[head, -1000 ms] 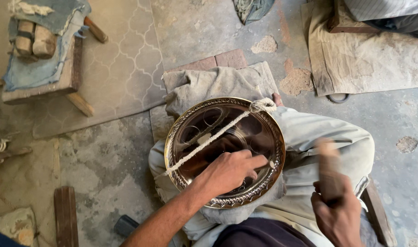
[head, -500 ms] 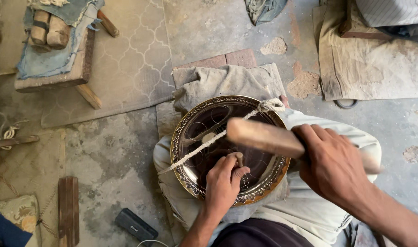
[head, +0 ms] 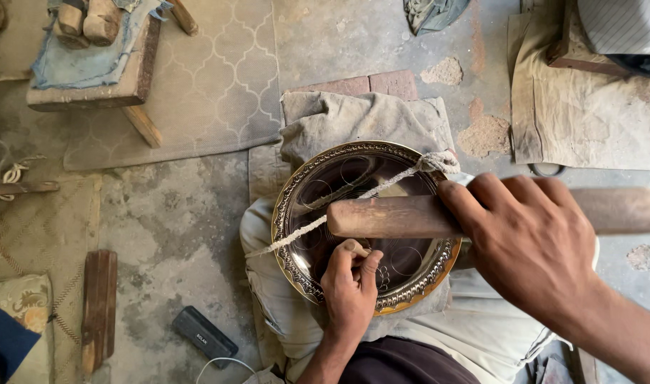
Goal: The person sits on the floor with a brass plate resting on their lap and hammers a small punch held in the left hand with a wooden mallet, working repeated strikes along a decorative pattern on the plate surface. They reposition the punch across the patterned area and continue hammering throughout the clip.
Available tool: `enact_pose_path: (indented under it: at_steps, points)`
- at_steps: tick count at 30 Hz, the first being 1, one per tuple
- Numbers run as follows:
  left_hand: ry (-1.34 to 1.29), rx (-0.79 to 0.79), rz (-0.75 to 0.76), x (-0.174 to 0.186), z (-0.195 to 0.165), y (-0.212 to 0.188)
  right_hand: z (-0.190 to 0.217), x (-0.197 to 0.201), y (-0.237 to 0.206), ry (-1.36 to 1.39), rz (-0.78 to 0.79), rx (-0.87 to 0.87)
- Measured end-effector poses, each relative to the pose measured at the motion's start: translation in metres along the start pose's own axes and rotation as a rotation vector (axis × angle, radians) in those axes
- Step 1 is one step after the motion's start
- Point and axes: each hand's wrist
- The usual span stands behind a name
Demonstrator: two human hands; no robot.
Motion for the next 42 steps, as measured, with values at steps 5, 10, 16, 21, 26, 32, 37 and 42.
enact_pose_path:
  at_steps: [5,10,16,21,26,32,37,42]
  points:
    - [-0.162,0.111,-0.023,-0.005,-0.006,-0.001,0.004,0.008,0.013,0.534,-0.027,0.041]
    - [0.034,-0.010,0.032,-0.003,-0.003,0.007,0.005,0.003,0.021,0.191,0.099,0.028]
    - [0.077,-0.271,0.211,0.004,-0.002,0.030,-0.028,-0.028,-0.018,0.391,-0.021,-0.123]
    - [0.150,-0.336,0.542,0.007,-0.016,0.057,-0.037,-0.060,-0.067,0.342,0.060,-0.341]
    - [0.273,-0.442,0.813,-0.001,-0.034,0.078,-0.023,-0.093,-0.114,0.545,0.024,-0.693]
    - [0.383,-0.481,1.031,-0.013,-0.050,0.095,-0.018,-0.119,-0.149,0.988,-0.043,-1.016]
    - [0.431,-0.516,1.117,-0.018,-0.058,0.100,-0.009,-0.130,-0.160,1.295,-0.361,-1.133]
    - [0.419,-0.464,1.084,-0.014,-0.059,0.097,-0.003,-0.134,-0.153,0.470,-0.090,-0.804]
Point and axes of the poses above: each hand's wrist, its own y-axis towards the middle knuckle, its own x-axis out of the back of the hand, z = x × y
